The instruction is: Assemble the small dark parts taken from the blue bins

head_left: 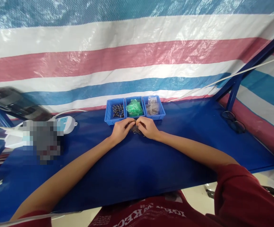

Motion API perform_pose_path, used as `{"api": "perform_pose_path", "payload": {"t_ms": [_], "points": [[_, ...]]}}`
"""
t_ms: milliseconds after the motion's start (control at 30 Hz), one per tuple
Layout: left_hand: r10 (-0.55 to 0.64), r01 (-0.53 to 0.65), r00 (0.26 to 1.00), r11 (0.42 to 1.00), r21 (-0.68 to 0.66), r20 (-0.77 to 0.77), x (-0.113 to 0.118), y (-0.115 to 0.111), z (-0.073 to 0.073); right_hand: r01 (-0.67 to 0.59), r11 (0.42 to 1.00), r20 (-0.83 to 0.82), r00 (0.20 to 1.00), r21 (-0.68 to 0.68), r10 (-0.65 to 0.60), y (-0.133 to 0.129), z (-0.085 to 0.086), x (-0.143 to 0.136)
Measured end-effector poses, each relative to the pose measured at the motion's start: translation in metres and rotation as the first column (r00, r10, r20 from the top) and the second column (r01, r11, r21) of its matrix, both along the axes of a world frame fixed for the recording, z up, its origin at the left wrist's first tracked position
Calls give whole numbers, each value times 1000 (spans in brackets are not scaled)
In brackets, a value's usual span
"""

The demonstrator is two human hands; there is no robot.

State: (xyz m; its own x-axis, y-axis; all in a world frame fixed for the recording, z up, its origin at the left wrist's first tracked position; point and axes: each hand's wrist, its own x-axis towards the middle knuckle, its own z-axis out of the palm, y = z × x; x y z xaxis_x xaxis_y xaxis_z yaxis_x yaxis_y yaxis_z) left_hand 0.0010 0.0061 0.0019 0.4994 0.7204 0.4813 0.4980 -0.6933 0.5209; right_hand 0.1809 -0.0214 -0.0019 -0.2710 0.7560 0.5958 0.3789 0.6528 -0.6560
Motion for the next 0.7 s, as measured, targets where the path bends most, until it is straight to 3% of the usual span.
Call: {"api": "perform_pose_path", "payload": {"t_ms": [167, 700], "points": [[5, -5, 1000, 999, 45, -2, -1, -2, 0, -6, 1000, 11, 1000, 3, 6, 0, 1, -1], [3, -3, 1000, 1000, 4, 30, -2, -4, 0, -3, 999, 27, 1000, -37, 4, 2, -2, -2]]}}
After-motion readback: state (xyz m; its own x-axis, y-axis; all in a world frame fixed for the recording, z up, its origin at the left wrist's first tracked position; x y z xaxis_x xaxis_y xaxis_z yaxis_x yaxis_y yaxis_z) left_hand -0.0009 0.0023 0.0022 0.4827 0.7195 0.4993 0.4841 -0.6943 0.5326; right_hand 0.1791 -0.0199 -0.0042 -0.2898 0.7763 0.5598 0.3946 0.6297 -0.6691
